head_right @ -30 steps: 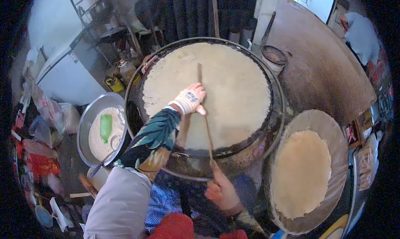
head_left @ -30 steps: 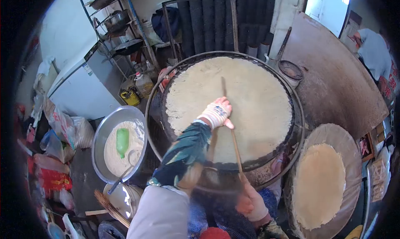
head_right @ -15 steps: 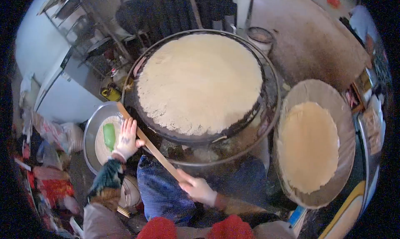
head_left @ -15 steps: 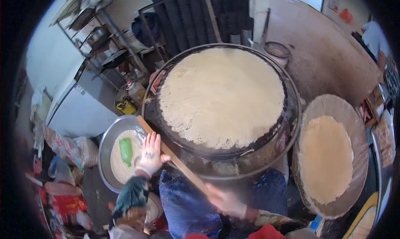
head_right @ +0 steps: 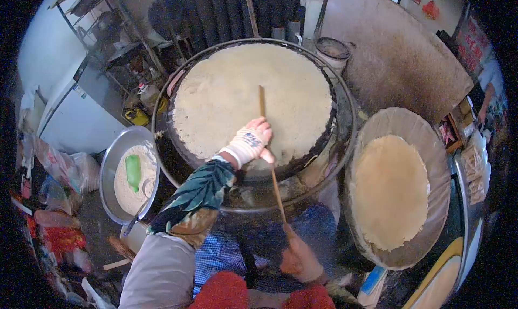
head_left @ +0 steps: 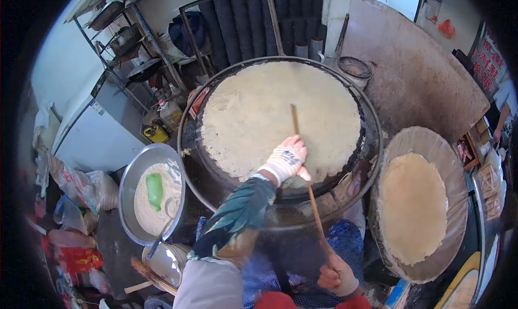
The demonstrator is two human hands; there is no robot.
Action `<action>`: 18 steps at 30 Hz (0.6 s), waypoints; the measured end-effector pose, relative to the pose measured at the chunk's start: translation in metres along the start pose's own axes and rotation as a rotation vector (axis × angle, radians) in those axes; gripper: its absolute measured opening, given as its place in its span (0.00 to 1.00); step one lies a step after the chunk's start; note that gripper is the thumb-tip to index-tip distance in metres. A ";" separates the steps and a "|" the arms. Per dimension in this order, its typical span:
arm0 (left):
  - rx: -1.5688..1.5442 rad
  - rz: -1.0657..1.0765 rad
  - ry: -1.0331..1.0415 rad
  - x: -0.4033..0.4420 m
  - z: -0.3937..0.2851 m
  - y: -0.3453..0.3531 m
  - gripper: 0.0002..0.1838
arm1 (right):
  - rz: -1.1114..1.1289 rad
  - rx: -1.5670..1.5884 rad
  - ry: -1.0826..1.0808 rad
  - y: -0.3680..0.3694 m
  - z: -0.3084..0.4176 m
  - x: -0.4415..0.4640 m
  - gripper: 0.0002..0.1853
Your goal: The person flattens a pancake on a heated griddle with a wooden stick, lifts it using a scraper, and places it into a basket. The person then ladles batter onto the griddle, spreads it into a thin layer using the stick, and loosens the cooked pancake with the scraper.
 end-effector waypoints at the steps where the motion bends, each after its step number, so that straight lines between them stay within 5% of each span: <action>1: 0.000 0.003 0.002 -0.012 0.009 -0.001 0.52 | 0.000 0.004 0.000 0.001 -0.001 0.006 0.27; 3: 0.026 -0.078 -0.083 -0.038 0.027 -0.002 0.52 | 0.139 0.106 0.125 0.005 -0.004 0.017 0.27; 7: 0.078 -0.190 -0.162 -0.105 0.060 -0.010 0.49 | -0.013 -0.025 0.163 0.040 -0.015 0.031 0.26; 10: 0.162 -0.221 -0.278 -0.166 0.079 -0.020 0.47 | -0.086 -0.679 -0.030 0.033 -0.023 0.061 0.27; 11: 0.198 -0.248 -0.315 -0.185 0.079 -0.023 0.44 | -0.087 -0.676 -0.036 0.034 -0.027 0.062 0.27; 13: 0.201 -0.267 -0.396 -0.223 0.051 -0.056 0.42 | -0.137 -1.141 -0.355 0.044 -0.028 0.061 0.29; 15: 0.197 -0.447 -0.452 -0.260 0.037 -0.052 0.49 | -0.185 -1.241 -0.431 0.048 -0.012 0.049 0.29; 17: 0.186 -0.467 -0.346 -0.280 0.033 -0.042 0.40 | -0.317 -1.168 -0.395 0.056 0.012 0.035 0.29; 18: 0.185 -0.315 -0.343 -0.287 0.031 -0.023 0.35 | -0.429 -1.116 -0.346 0.060 0.015 0.041 0.28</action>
Point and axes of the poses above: each hand's wrist, its own x-axis towards the middle knuckle, its own y-axis out of the palm, z = x × y, the point moved 1 cm from there along x, towards the middle knuckle, and after that the axes turned 12 degrees about -z, right-handed, at the moved point
